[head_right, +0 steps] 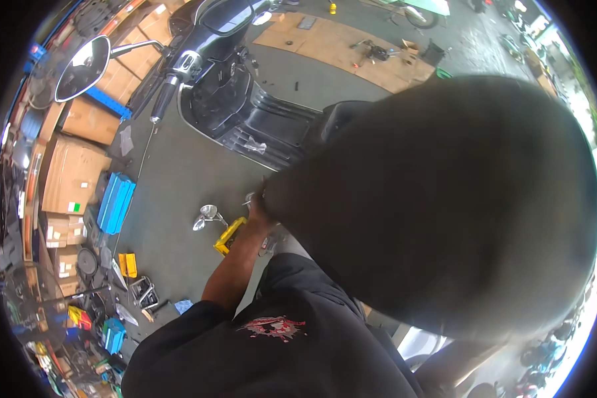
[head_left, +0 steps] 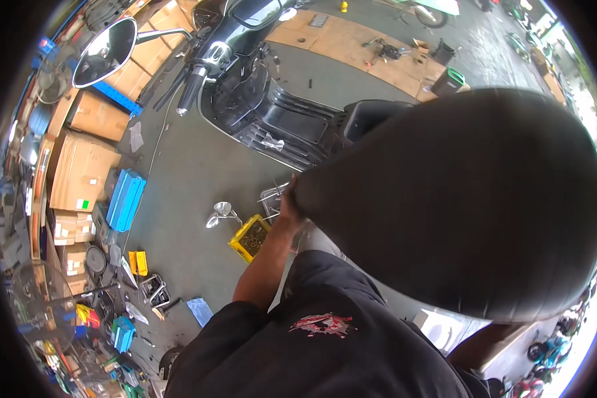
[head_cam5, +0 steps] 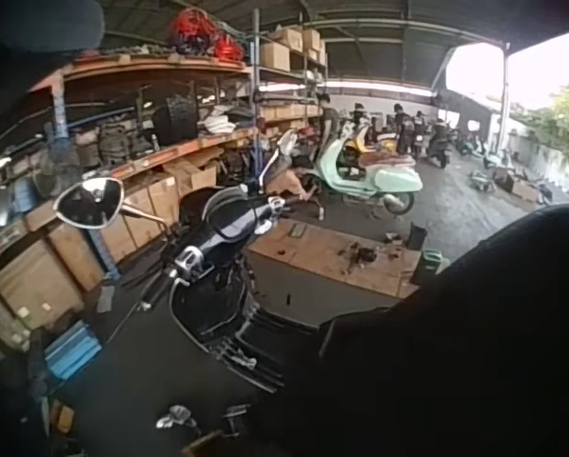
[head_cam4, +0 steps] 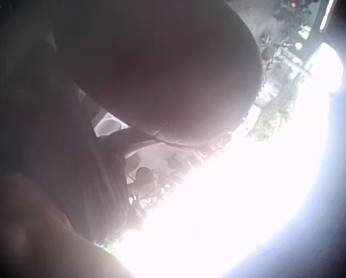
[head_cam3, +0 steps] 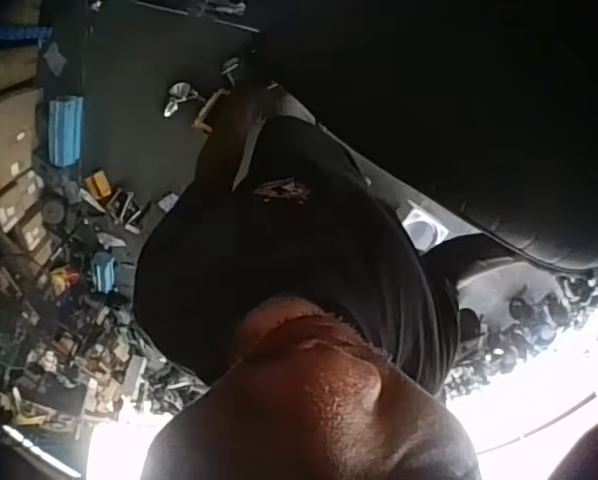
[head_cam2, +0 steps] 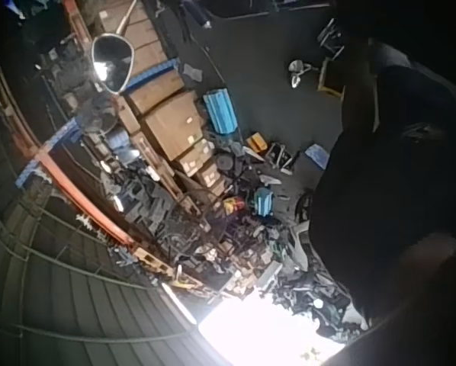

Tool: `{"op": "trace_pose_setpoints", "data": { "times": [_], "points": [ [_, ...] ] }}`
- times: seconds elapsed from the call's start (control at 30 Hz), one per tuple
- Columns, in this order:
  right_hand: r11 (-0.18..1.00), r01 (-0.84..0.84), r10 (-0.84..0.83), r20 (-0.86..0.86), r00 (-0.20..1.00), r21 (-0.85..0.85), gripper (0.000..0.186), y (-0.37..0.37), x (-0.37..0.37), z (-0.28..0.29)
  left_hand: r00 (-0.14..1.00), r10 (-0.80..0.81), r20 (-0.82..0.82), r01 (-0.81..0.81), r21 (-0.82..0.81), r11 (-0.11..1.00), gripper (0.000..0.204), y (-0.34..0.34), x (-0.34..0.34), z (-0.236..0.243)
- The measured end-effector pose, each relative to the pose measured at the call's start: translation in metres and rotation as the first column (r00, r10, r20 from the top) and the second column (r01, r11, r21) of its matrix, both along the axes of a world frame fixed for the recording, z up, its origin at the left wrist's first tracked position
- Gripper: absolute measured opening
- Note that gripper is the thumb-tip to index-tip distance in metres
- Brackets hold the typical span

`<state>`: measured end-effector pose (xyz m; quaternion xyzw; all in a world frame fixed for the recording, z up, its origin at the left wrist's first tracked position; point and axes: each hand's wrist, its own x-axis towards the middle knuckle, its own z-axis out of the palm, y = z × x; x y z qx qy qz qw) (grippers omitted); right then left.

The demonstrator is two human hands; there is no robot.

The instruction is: The person works on the under-seat storage area of a scooter using a long metal tool, then places a seat on the vehicle, and subsequently handles a silver grab rail, removing a yellow sticker and inserting a screw into it.

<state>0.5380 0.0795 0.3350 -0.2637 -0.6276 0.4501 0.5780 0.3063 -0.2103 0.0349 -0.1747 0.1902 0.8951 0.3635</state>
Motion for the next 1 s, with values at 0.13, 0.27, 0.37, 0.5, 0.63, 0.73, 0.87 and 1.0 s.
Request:
{"op": "trace_pose_setpoints", "data": {
  "times": [0.13, 0.27, 0.37, 0.5, 0.63, 0.73, 0.87, 1.0],
  "points": [
    [0.993, -0.115, 0.115, -0.032, 0.993, -0.008, 0.054, 0.024, -0.081, 0.019, 0.977, 0.084, -0.194, -0.108, -0.118, 0.987, 0.059, 0.009, -0.072, 0.012],
    [0.98, -0.197, 0.197, 0.005, 0.98, 0.028, 0.055, 0.034, -0.167, 0.037, 0.977, 0.172, -0.126, -0.18, -0.053, 0.982, 0.065, 0.011, -0.116, -0.001],
    [0.984, -0.171, 0.168, 0.074, 0.983, 0.045, 0.055, 0.037, -0.218, 0.054, 0.982, 0.161, -0.101, -0.169, -0.072, 0.983, 0.067, 0.029, -0.146, -0.019],
    [0.835, -0.469, 0.448, -0.141, 0.883, -0.286, 0.051, 0.055, -0.286, 0.075, 0.996, 0.063, -0.056, -0.062, 0.017, 0.998, 0.073, 0.061, -0.173, -0.002],
    [0.695, -0.693, 0.676, -0.153, 0.72, -0.19, 0.052, 0.112, -0.33, 0.103, 0.988, -0.068, -0.139, 0.085, 0.115, 0.99, 0.073, 0.115, -0.216, 0.014],
    [0.613, -0.771, 0.76, -0.134, 0.635, -0.173, 0.052, 0.151, -0.34, 0.117, 0.916, -0.321, -0.239, 0.302, -0.115, 0.946, 0.071, 0.161, -0.23, -0.005],
    [0.555, -0.8, 0.803, -0.105, 0.587, -0.228, 0.052, 0.164, -0.342, 0.11, 0.897, -0.437, -0.069, 0.411, -0.231, 0.882, 0.066, 0.223, -0.214, -0.019],
    [0.45, -0.831, 0.861, -0.089, 0.501, -0.327, 0.052, 0.148, -0.358, 0.075, 0.95, -0.286, 0.122, 0.308, -0.506, 0.806, 0.073, 0.237, -0.159, 0.043]
  ]
}}
